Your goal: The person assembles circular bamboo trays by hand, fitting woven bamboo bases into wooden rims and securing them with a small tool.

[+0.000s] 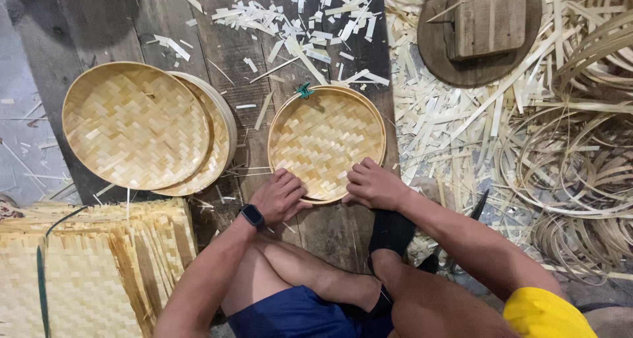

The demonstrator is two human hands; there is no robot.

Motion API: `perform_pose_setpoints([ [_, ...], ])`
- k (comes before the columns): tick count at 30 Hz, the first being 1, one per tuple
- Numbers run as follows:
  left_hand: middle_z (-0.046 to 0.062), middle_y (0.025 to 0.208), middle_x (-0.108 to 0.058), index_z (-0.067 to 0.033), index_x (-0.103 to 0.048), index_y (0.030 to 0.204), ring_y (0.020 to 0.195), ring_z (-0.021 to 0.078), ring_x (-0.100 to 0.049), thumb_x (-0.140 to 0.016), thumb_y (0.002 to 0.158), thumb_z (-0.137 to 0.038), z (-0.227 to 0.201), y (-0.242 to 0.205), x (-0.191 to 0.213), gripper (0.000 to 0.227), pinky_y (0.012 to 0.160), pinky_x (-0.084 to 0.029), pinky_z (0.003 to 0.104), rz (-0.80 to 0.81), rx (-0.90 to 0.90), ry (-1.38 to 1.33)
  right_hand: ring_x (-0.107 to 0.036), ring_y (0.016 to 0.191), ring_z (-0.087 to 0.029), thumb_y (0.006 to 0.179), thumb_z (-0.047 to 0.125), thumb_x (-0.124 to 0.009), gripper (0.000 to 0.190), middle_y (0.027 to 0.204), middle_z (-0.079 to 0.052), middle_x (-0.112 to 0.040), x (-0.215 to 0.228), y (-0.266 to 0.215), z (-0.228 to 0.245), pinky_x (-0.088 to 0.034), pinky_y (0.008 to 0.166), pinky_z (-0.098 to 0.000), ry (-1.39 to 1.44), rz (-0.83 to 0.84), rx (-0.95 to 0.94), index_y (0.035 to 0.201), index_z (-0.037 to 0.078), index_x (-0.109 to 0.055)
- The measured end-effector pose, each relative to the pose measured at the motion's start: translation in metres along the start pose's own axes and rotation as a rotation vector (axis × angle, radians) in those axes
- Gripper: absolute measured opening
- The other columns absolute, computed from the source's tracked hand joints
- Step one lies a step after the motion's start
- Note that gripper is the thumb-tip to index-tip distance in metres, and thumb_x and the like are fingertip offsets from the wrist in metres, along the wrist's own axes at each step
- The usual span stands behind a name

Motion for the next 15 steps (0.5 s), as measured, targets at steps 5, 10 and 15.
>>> perform_pose_setpoints([
  [5,0.004,0.095,-0.062,-0.0093,-0.067,0.098,0.092,0.0216,-0.058,-0.076,0.088,-0.029,0.002,-0.001,-0.016,0.024,0.089,-0.042,0.04,-0.035,-0.004,0.113,-0.054,0.088,-0.025,0.087,0.032,-0.072,0.027,0.085,-0.006,-0.055,-0.001,0.0,0.006,-0.04,0.079,-0.0399,0.055,0.093,-0.13,0.086,0.009,-0.06],
  [10,0.003,0.091,-0.063,-0.0107,-0.067,0.092,0.088,0.0204,-0.059,-0.077,0.089,-0.027,0.002,-0.001,-0.018,0.019,0.085,-0.041,0.038,-0.082,-0.004,0.141,-0.058,0.097,-0.024,0.073,0.016,-0.072,0.029,0.096,-0.004,-0.064,-0.007,-0.007,0.007,-0.042,0.084,-0.0398,0.048,0.116,-0.188,0.101,0.008,-0.068],
  [15,0.003,0.088,-0.062,-0.0101,-0.069,0.091,0.087,0.0207,-0.058,-0.078,0.087,-0.024,0.001,-0.002,-0.021,0.017,0.085,-0.04,0.039,-0.092,0.036,0.125,-0.059,0.096,-0.024,0.08,0.016,-0.075,0.018,0.092,-0.004,-0.066,-0.014,-0.006,0.004,-0.043,0.085,-0.0393,0.148,0.235,-0.284,0.096,0.009,-0.072],
])
Point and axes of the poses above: each hand's wrist, its own y-axis towards the middle knuckle, its own x-axis out of the back of the hand, z = x × y, the point moved 1 cm from there along y, towards the middle knuckle
